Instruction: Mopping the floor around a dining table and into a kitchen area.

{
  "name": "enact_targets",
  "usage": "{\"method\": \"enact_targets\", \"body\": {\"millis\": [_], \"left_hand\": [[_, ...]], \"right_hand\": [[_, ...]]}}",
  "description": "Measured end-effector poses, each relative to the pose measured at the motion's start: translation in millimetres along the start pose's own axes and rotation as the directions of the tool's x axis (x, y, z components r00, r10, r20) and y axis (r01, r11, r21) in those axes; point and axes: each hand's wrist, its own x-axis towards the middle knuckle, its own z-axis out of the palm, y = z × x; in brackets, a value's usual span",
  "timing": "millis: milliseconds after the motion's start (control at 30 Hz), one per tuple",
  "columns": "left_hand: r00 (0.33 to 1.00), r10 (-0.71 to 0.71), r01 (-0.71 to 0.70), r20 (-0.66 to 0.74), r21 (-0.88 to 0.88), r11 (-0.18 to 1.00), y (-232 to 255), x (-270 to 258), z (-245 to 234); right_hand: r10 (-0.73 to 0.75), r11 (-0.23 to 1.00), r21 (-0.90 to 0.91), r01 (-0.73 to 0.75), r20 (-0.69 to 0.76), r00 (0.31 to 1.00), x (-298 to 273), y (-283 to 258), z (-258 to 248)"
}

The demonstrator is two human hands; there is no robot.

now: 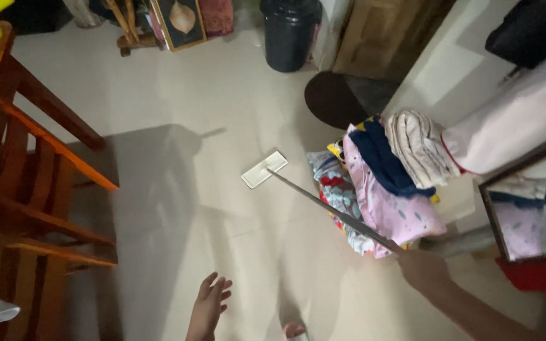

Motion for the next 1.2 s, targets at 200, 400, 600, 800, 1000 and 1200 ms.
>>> {"method": "enact_targets", "body": {"millis": [200, 400, 600, 800, 1000, 1200], "left_hand": [[0.999, 0.015, -0.016, -0.031, -0.028, 0.999, 1, 28, 50], [0.994, 0.096, -0.101, -0.045, -0.114, 0.988, 30, -4, 77], [0.988, 0.117, -0.132, -0.102, -0.152, 0.98, 45, -24, 55], [0.965, 0.162, -0.211, -0.204, -0.25, 0.945, 52, -40, 8], [0.965, 0.151, -0.223, -0.215, -0.367, 0.903, 51, 9, -30], [0.97, 0.132, -0.202, -0.206, -0.37, 0.907, 103, 73, -96]], "right_hand": [[-0.016, 0.983, 0.181, 0.026, -0.054, 0.998, 99, -40, -65], [0.006, 0.974, 0.22, 0.048, -0.238, 0.971, 213, -74, 37], [-0.094, 0.813, 0.559, 0.163, -0.15, 0.984, 204, -190, 75], [-0.083, 0.818, 0.558, 0.139, -0.125, 0.989, 211, -250, -30], [-0.063, 0.837, 0.54, 0.087, -0.063, 0.996, 263, -275, -79], [-0.031, 0.837, 0.544, 0.056, -0.056, 0.998, 343, -327, -101]]}}
